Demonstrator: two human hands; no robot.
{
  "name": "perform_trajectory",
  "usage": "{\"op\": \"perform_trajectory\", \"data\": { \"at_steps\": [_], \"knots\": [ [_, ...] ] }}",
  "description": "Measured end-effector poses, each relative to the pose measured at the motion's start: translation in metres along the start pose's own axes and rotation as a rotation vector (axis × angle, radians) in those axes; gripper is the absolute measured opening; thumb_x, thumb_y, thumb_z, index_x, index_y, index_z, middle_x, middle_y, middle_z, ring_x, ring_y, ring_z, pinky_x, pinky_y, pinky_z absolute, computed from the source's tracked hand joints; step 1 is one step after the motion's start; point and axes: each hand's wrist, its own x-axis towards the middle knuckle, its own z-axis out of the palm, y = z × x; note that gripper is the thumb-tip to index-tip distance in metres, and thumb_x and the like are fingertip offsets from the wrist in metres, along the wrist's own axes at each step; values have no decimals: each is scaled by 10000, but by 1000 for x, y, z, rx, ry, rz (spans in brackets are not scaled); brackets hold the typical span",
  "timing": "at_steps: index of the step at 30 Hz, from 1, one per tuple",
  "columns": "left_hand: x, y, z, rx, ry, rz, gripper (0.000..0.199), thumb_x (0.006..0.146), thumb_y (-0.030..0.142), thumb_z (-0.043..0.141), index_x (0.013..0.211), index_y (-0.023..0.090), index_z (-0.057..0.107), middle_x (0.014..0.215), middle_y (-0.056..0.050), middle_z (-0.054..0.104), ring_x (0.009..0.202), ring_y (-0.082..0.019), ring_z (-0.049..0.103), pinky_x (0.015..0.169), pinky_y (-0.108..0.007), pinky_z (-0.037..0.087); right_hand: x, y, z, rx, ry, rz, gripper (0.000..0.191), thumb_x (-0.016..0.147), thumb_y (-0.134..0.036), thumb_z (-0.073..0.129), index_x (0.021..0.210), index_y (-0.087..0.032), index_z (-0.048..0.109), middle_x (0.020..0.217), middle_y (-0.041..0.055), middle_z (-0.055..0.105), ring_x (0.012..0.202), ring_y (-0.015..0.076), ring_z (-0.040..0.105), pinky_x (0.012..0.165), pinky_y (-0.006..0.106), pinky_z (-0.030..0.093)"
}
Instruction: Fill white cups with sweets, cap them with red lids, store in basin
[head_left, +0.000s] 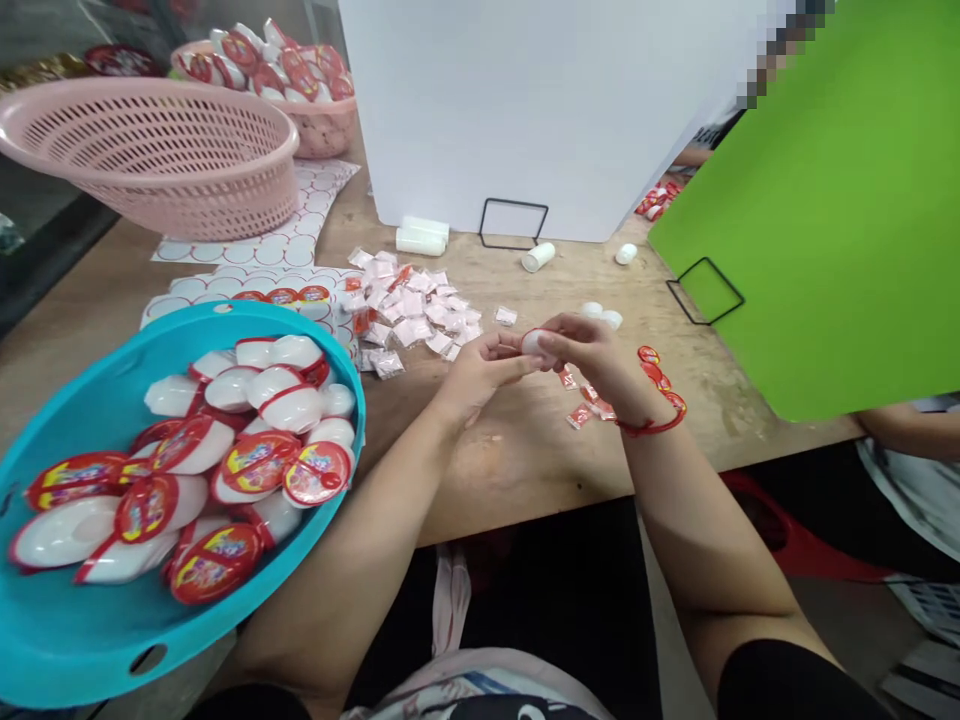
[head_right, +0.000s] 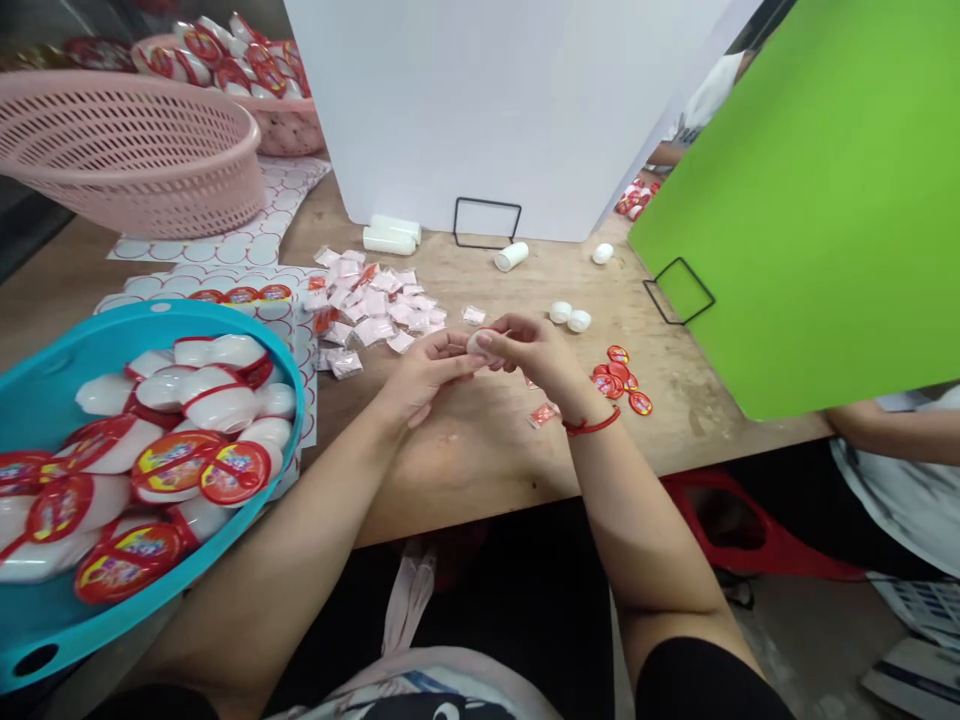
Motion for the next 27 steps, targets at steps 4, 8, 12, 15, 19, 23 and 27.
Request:
{"op": "perform_trajectory", "data": {
  "at_steps": [4,8,12,15,19,23,27],
  "knots": [
    [-4,-2,1,141,-97,-4,394,595,222,904,907,172,669,825,-11,729,786,-144,685,781,-286,526,-15,-19,-9,-393,-24,-52,389,684,-503,892,816,-188,707,632,-18,590,582,110,478,504,247,315],
    [-8,-3,5,307,-113,119,378,633,281,909,916,188,675,866,-19,710,815,-160,681,758,-287,539,-33,-25,-8,-554,61,-241,357,670,-460,915,830,-223,702,719,0,631,686,153,530,605,289,409],
    [-13,-5,12,252,-104,306,336,681,308,899,902,200,671,878,-11,709,832,-149,674,785,-283,541,-47,-21,-5,-224,22,-204,295,802,-463,825,977,-246,729,878,31,691,803,184,618,705,322,519],
    [-15,-8,13,233,-104,393,347,678,286,907,937,208,691,907,-12,718,873,-161,682,825,-294,542,-52,-15,3,191,-45,-68,246,863,-447,769,1010,-264,696,957,23,694,822,178,661,698,327,583],
    [-18,-15,9,297,-66,500,382,691,256,901,1025,238,716,989,-19,715,937,-169,674,876,-299,532,-54,-8,20,451,10,-47,246,806,-393,831,925,-270,655,981,8,695,846,178,679,722,338,610],
    [-21,-18,12,328,-10,506,366,737,319,874,1049,239,699,1008,-34,702,963,-188,667,909,-330,529,-52,-5,30,414,98,-95,253,828,-450,808,923,-273,654,921,13,694,836,189,676,734,350,596],
    [-18,-18,19,268,66,465,421,787,384,830,1119,243,613,1081,-45,684,1007,-206,675,948,-382,529,-47,-16,32,86,232,-254,185,921,-459,706,998,-291,710,986,42,698,903,223,676,827,415,592]
  ]
}}
